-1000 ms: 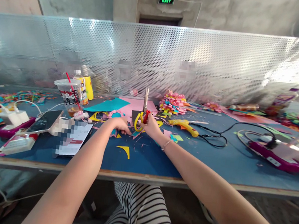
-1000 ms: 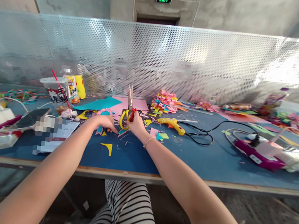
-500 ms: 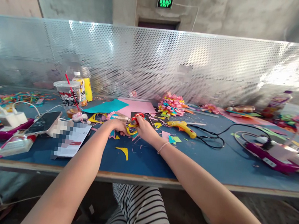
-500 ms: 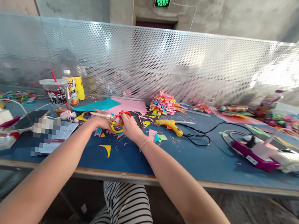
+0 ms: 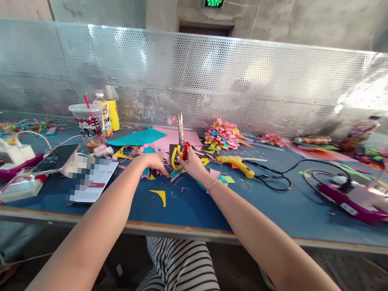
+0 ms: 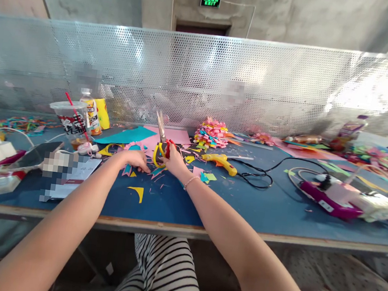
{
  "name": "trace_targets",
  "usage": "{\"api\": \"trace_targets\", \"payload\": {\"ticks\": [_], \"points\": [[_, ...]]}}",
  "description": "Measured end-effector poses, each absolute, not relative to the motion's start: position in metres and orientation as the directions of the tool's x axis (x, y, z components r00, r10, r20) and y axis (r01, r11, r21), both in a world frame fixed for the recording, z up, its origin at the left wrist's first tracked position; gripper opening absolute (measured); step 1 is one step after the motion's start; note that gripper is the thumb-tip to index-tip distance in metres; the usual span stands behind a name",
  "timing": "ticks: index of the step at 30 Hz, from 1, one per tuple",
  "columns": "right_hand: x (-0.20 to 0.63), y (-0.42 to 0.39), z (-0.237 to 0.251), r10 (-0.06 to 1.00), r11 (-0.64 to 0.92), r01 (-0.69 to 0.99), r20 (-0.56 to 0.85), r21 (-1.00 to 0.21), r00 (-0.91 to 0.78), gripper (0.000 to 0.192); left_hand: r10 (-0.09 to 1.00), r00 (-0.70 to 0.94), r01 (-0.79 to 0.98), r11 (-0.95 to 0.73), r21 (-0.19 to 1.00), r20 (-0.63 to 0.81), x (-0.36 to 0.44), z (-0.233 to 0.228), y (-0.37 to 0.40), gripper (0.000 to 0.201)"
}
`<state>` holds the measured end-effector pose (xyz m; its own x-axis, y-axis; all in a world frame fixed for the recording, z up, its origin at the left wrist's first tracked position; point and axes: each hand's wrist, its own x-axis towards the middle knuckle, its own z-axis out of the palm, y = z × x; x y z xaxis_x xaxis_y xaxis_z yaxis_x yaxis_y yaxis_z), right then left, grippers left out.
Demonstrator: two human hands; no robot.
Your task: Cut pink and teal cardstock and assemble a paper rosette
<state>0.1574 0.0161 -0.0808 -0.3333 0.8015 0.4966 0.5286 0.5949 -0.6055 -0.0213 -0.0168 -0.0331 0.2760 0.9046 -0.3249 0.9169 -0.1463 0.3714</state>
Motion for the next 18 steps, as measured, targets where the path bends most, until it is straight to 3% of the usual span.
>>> {"api": "trace_targets", "payload": {"ticks": [5, 8, 10, 15, 18], "points": [[0.150, -0.002, -0.070, 0.605, 0.793, 0.478, 0.586, -0.379, -0.539, 0.029, 0.880, 0.345, 0.860, -0.156, 0.486, -0.327, -0.023, -0.039, -0.013, 0.030], [0.149, -0.007, -0.067, 0.548, 0.834, 0.447, 0.574, -0.322, -0.608, 0.028, 0.857, 0.391, 0.833, -0.175, 0.524, -0.336, -0.024, -0.042, -0.011, 0.031], [0.149, -0.004, -0.068, 0.583, 0.811, 0.451, 0.575, -0.372, -0.575, 0.028, 0.869, 0.372, 0.842, -0.168, 0.513, -0.326, -0.023, -0.041, -0.012, 0.030], [0.155, 0.021, -0.080, 0.802, 0.598, 0.464, 0.492, -0.654, -0.340, 0.030, 0.907, 0.272, 0.913, -0.138, 0.383, -0.322, -0.020, -0.031, -0.020, 0.031], [0.160, 0.030, -0.084, 0.836, 0.547, 0.406, 0.459, -0.732, -0.301, 0.030, 0.910, 0.269, 0.915, -0.139, 0.379, -0.315, -0.019, -0.029, -0.022, 0.031]]}}
